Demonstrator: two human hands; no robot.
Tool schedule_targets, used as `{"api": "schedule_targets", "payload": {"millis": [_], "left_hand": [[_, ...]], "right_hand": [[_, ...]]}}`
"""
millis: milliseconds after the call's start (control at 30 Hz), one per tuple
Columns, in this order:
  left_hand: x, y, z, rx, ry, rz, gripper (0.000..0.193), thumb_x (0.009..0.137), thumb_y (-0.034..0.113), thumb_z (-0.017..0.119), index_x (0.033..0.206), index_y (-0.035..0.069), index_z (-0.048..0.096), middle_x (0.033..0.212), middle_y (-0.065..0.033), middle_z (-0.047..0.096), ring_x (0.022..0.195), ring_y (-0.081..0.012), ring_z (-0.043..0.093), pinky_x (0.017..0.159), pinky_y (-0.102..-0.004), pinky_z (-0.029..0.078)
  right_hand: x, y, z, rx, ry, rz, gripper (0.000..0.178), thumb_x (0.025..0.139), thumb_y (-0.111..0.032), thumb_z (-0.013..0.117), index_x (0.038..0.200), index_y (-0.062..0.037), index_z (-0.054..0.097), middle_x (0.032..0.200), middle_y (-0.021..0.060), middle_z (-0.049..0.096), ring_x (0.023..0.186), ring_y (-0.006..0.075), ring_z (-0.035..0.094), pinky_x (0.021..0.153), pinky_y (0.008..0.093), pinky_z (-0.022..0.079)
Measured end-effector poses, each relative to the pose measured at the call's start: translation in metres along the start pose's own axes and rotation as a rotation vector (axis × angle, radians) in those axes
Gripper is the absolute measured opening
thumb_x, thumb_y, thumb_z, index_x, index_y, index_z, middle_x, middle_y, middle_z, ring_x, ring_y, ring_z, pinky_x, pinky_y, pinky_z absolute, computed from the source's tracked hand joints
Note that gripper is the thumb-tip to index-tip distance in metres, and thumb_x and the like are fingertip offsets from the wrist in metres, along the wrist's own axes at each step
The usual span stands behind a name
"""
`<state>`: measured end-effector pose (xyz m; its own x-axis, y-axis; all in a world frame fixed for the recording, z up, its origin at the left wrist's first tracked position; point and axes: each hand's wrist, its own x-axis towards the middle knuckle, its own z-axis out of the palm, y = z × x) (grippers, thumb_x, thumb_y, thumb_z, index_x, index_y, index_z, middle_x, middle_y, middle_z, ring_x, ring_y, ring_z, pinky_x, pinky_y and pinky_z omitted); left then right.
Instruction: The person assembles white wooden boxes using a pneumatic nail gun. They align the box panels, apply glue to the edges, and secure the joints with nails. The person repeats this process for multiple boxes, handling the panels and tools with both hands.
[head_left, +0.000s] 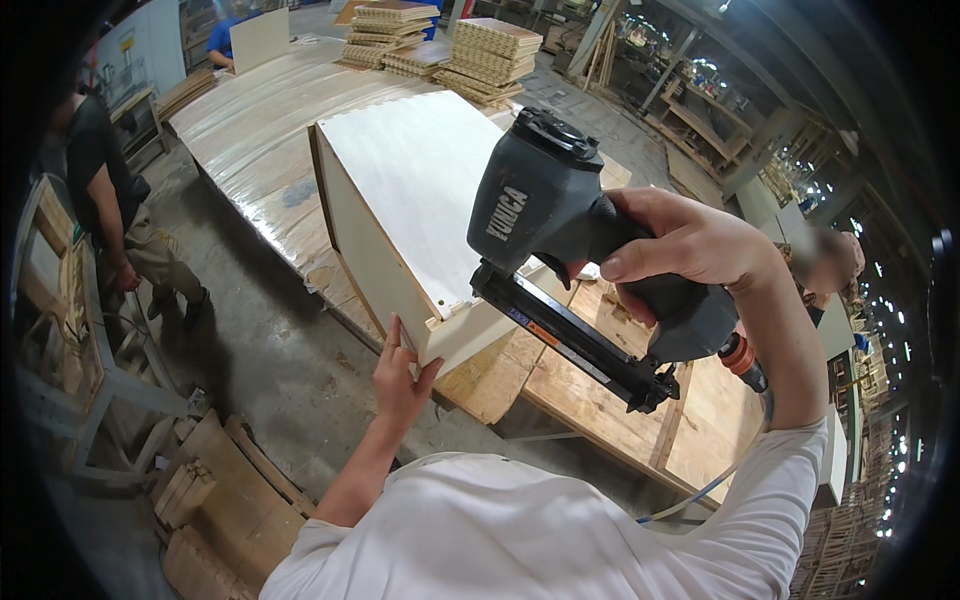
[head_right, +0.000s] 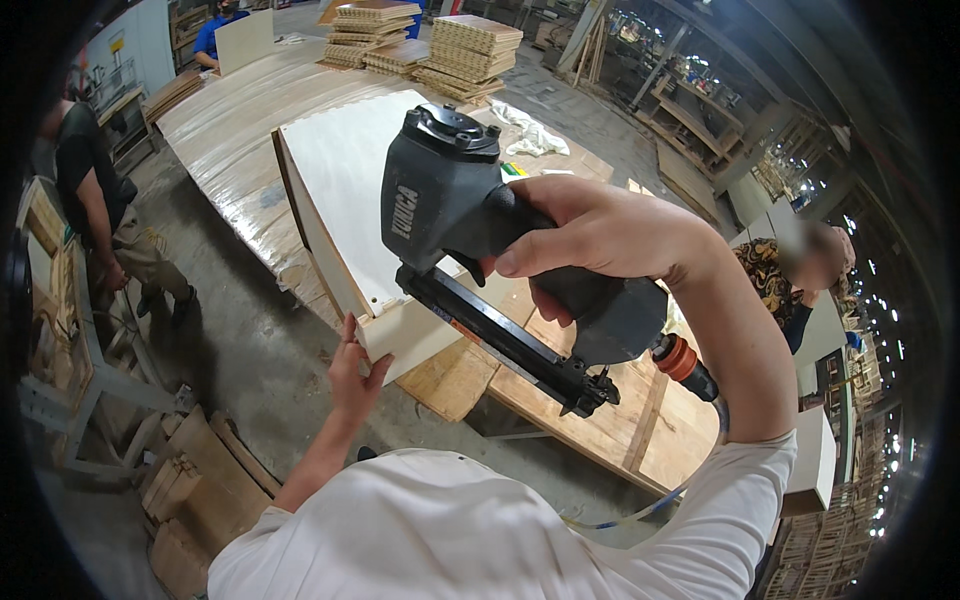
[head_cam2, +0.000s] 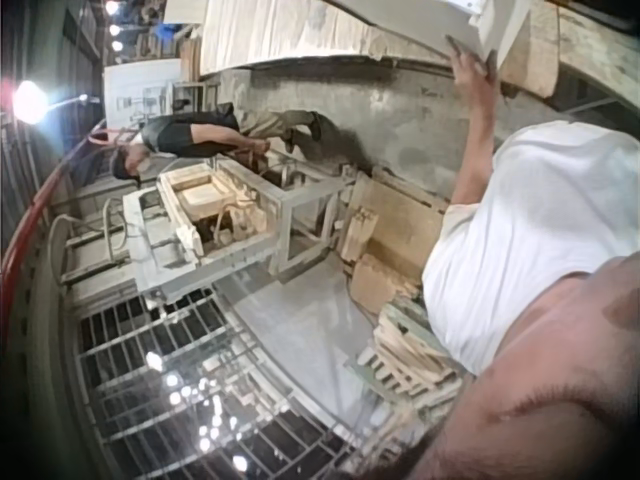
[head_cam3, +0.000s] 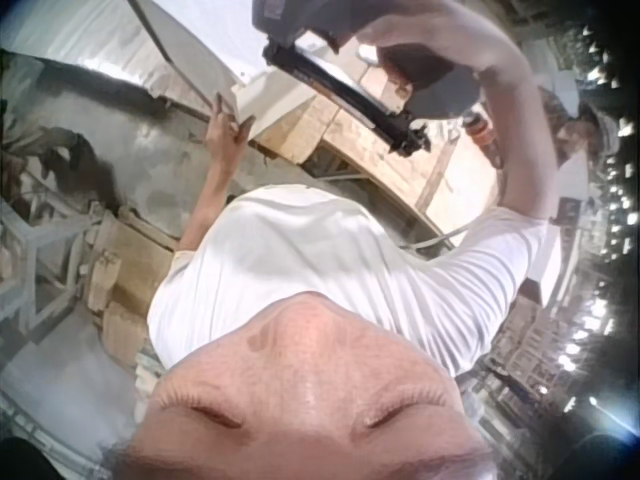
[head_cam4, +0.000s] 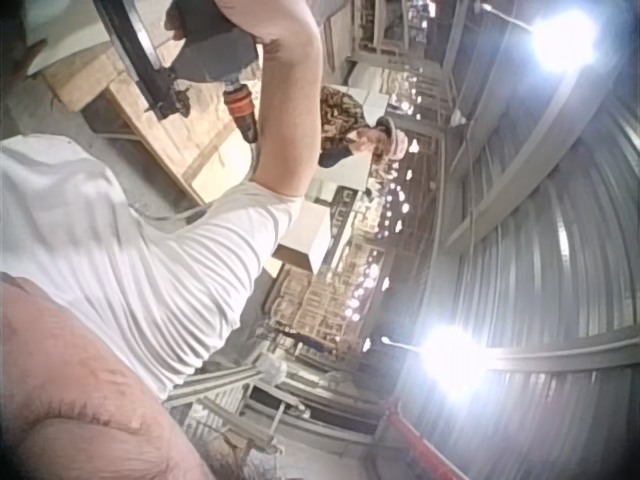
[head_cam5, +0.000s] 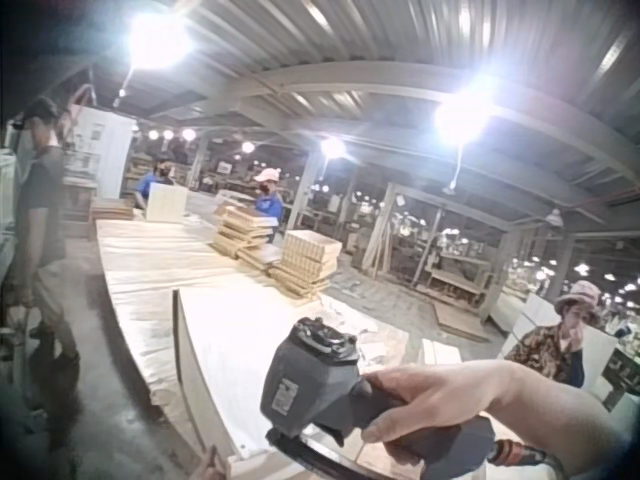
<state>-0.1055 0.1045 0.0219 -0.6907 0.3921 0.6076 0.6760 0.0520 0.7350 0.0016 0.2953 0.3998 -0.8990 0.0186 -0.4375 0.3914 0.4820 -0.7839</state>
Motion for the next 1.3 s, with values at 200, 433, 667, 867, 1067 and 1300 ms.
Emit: {"api": "schedule_targets", "payload": {"millis": [200, 433, 667, 867, 1067, 1300], "left_hand": [[0.001, 0.001, 0.0, 0.025, 0.01, 0.016, 0.031, 0.081, 0.017, 0.074, 0.079, 0.003, 0.046, 0.135, -0.0353, 0.042, 0.121, -0.0426, 0.048, 0.086, -0.0384, 0.049], [-0.001, -0.008, -0.002, 0.088, 0.006, 0.087, 0.034, 0.079, 0.02, 0.075, 0.077, 0.002, 0.045, 0.135, -0.036, 0.042, 0.114, -0.0438, 0.056, 0.078, -0.0384, 0.052], [0.002, 0.009, -0.003, -0.035, 0.049, 0.048, 0.029, 0.079, 0.016, 0.072, 0.077, 0.002, 0.047, 0.123, -0.0339, 0.053, 0.115, -0.0395, 0.056, 0.083, -0.0354, 0.048], [-0.014, -0.004, -0.026, -0.311, 0.029, -0.339, 0.019, 0.093, 0.016, 0.057, 0.087, -0.002, 0.054, 0.096, -0.0153, 0.066, 0.085, -0.0131, 0.056, 0.081, -0.0285, 0.045], [0.017, -0.031, -0.033, -0.189, 0.269, -0.352, 0.017, 0.098, 0.015, 0.052, 0.09, 0.001, 0.055, 0.094, -0.0049, 0.067, 0.079, -0.004, 0.051, 0.071, -0.0208, 0.041], [0.087, -0.093, -0.034, -0.247, 0.311, -0.336, 0.019, 0.098, 0.022, 0.053, 0.095, 0.003, 0.052, 0.092, -0.0056, 0.067, 0.084, -0.0109, 0.059, 0.073, -0.0246, 0.045]], "right_hand": [[0.001, -0.001, 0.001, -0.028, -0.022, 0.038, 0.032, 0.085, -0.014, 0.065, 0.109, 0.0027, 0.052, 0.081, 0.0074, 0.061, 0.057, 0.0133, 0.061, 0.051, 0.0266, 0.05], [-0.059, 0.042, -0.008, 0.142, 0.231, -0.024, 0.042, 0.082, -0.01, 0.065, 0.119, 0.0047, 0.049, 0.085, 0.0094, 0.062, 0.059, 0.0151, 0.063, 0.052, 0.0288, 0.053], [-0.121, 0.231, -0.001, 0.534, 0.708, 0.084, 0.032, 0.084, -0.014, 0.05, 0.112, 0.0002, 0.05, 0.08, 0.0112, 0.06, 0.055, 0.0196, 0.061, 0.049, 0.033, 0.054], [-0.112, 0.393, 0.051, 0.098, 0.882, 0.451, 0.024, 0.084, -0.011, 0.051, 0.103, 0.0031, 0.048, 0.079, 0.0151, 0.059, 0.059, 0.0268, 0.063, 0.053, 0.0394, 0.053], [-0.098, 0.481, 0.081, -0.544, 0.903, 0.687, 0.043, 0.083, -0.017, 0.062, 0.118, 0.0026, 0.046, 0.107, 0.0275, 0.053, 0.096, 0.0453, 0.058, 0.081, 0.0498, 0.049], [-0.049, 0.479, 0.098, -0.547, 1.022, 0.803, 0.058, 0.079, -0.017, 0.069, 0.126, 0.0016, 0.039, 0.115, 0.0234, 0.046, 0.09, 0.041, 0.061, 0.074, 0.0463, 0.053]]}}
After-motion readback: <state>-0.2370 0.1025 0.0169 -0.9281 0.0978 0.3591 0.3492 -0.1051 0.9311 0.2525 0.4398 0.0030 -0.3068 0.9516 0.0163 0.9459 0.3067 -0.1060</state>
